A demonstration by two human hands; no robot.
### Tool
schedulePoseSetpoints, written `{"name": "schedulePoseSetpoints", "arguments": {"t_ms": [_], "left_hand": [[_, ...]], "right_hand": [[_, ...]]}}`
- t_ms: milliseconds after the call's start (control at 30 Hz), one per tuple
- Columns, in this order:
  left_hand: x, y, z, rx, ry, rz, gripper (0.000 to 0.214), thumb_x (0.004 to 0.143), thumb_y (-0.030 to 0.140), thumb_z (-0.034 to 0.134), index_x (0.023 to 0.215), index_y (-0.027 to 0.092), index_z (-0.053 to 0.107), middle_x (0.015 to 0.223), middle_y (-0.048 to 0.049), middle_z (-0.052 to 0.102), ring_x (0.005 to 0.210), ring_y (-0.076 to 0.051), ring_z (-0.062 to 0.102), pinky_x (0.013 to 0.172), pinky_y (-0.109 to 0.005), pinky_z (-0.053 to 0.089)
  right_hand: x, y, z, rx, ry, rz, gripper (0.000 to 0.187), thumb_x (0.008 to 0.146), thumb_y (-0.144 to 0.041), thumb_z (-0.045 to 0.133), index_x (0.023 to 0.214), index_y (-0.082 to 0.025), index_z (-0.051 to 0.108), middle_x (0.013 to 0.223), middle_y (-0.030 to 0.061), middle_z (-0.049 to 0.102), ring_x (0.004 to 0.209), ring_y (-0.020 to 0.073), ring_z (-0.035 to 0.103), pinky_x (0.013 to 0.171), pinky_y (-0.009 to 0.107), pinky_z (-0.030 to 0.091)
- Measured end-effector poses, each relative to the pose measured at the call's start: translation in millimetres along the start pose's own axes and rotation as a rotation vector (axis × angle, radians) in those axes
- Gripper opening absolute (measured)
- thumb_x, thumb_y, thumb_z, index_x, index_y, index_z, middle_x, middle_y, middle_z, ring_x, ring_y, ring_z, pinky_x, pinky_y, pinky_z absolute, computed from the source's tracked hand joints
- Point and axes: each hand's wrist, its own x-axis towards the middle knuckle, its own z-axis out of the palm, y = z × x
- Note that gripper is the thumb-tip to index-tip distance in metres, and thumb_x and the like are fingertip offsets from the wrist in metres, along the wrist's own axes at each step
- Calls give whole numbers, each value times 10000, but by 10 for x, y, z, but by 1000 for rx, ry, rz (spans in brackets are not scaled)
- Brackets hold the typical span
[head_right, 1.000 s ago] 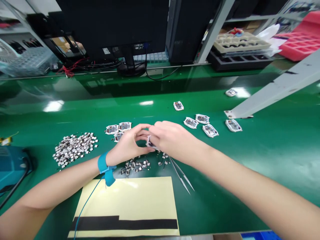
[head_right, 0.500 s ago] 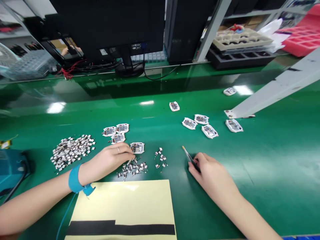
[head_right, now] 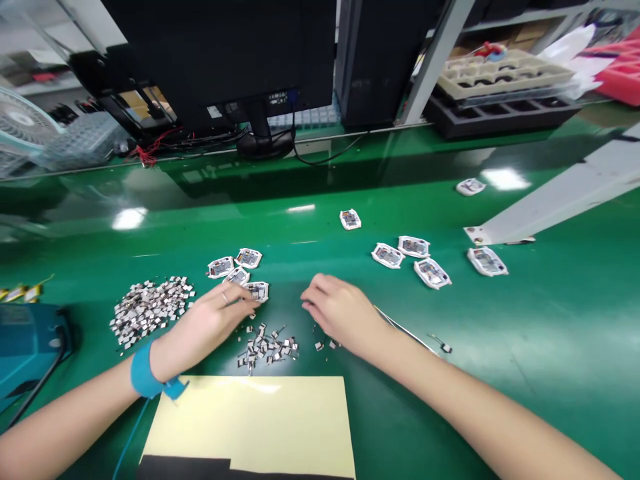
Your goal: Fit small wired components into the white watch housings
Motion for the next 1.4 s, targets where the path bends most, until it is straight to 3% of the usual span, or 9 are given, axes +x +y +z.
{"name": "schedulePoseSetpoints", "arguments": {"t_ms": [200,367,500,600,733,933,1067,1200,1400], "left_hand": [[231,301,155,27,-130,34,129,791,192,522,689,147,587,714,-40,578,699,-183,557,634,-304,476],[339,316,214,78,-152,41,153,751,59,503,621,129,541,658,-48,555,613,-182,539,558,-296,452],[365,307,151,89,-142,34,160,793,49,423,696,106,537,733,-84,553,700,-202,542,630,-320,455],[365,280,114,53,-148,21,106,810,98,445,769,109,542,806,-84,557,752,-201,547,665,-319,459],[337,219,135,-19,-168,-20,98,781,182,535,856,119,549,851,-72,559,763,-195,559,666,-312,476],[340,159,185,-92,-205,-5,171,814,99,427,718,138,562,791,-44,563,699,-168,560,644,-305,482],[335,67,37,-165,-191,47,232,806,36,394,896,152,575,950,-40,586,859,-153,563,763,-273,473],[289,-3,-70,-289,-234,171,293,810,16,374,946,175,579,983,-18,600,891,-130,563,793,-245,466],[273,53,20,-182,-227,214,210,825,83,401,875,137,597,839,-52,611,758,-147,583,674,-258,487]], "right_hand": [[436,776,-235,-230,82,311,424,803,-289,461,1132,-20,474,968,199,499,900,298,514,762,427,433],[821,1200,-411,-253,-211,92,565,686,15,450,1166,-280,488,1159,55,475,1006,214,483,791,288,406],[994,1338,-487,-236,-385,-27,418,672,-94,555,1058,-256,566,1008,23,566,890,169,540,649,216,391],[984,1257,-529,-262,-372,-23,276,685,-272,581,946,-182,603,907,47,588,784,175,557,560,227,353],[742,877,-508,-320,-248,52,313,741,-370,492,882,-109,592,847,98,579,743,212,549,555,267,342],[219,324,-191,-261,-201,-7,355,717,-420,579,914,-125,597,824,56,568,747,181,559,617,265,411],[81,298,-88,-103,-99,23,346,791,-323,521,1114,-198,520,934,29,556,821,141,557,688,239,439],[72,337,-77,-130,-63,-64,246,821,-189,456,1018,-268,579,912,12,554,749,115,549,650,227,433],[68,307,-7,-293,61,-178,192,798,-145,446,860,-212,614,831,28,584,656,133,539,605,259,410]]}}
